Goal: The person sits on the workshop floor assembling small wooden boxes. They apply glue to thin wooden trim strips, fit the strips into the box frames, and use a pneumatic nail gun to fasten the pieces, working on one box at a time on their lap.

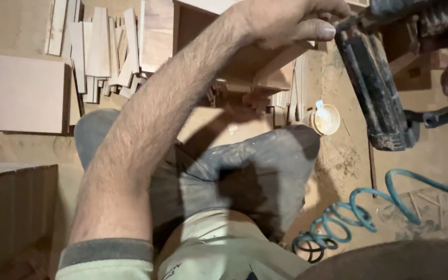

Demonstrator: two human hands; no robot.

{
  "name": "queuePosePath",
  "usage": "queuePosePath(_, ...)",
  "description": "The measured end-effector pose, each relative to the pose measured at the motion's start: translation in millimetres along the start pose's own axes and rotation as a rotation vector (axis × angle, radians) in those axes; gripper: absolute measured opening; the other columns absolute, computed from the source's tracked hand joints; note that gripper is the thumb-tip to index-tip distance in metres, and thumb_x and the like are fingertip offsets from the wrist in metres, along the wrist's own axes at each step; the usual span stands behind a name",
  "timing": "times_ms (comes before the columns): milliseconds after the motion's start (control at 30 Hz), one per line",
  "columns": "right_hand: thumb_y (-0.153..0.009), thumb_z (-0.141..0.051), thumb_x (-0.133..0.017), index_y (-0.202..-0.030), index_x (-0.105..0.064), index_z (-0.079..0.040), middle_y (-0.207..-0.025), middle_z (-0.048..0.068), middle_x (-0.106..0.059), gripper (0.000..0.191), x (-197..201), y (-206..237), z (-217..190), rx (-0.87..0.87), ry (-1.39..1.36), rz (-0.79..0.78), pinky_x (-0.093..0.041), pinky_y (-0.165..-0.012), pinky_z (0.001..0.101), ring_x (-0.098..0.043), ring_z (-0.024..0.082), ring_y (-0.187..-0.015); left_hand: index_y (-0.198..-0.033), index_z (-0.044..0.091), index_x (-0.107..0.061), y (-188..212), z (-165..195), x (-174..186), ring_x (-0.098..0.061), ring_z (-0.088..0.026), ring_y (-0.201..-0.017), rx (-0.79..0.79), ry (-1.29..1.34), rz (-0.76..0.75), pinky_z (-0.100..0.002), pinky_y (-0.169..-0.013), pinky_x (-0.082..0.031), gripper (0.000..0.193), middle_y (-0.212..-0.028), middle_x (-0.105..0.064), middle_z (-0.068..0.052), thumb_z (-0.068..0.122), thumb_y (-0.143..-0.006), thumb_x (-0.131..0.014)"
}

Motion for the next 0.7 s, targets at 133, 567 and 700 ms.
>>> queuePosePath(133,-0.104,-0.021,-0.053,-0.135,-0.055,-0.003,-0.105,0.013,-0.069,0.035,-12,-41,-27,0.053,0.049,-0.037,-0.057,-0.056,0.0371,-0.067,0.02,-0.072,-0.127,0.014,-0.066,2,-1,0,-0.073,-0.012,-0.088,0.07,-0.019,-0.019,-0.035,-0.082,-0.059,0.03,-0.1,-0.076,-0.001,0.034,-0.104,-0.062)
queuePosePath(567,-0.106,-0.024,-0.051,-0.139,-0.052,-0.003,-0.104,0.015,-0.069,0.039,10,-23,2,0.014,0.035,-0.026,-0.057,-0.055,0.0389,-0.067,0.023,-0.07,-0.111,0.012,-0.074,9,14,13,-0.069,-0.02,-0.084,0.048,-0.166,0.053,-0.043,-0.076,-0.054,0.027,-0.091,-0.073,-0.004,0.035,-0.097,-0.071)
queuePosePath(700,-0.106,-0.025,-0.05,-0.14,-0.05,-0.003,-0.104,0.016,-0.068,0.04,18,-23,7,0.009,0.029,-0.012,-0.057,-0.054,0.0394,-0.066,0.024,-0.069,-0.115,0.011,-0.072,7,11,14,-0.073,-0.019,-0.089,0.032,-0.101,0.06,-0.04,-0.08,-0.057,0.027,-0.097,-0.076,-0.005,0.032,-0.099,-0.07)
Point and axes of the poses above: each hand's wrist, its own y-axis away from the middle knuckle, its own x-axis out of the back of the hand, z = x × y, the point moved 8 cm from there along -y, towards the middle knuckle
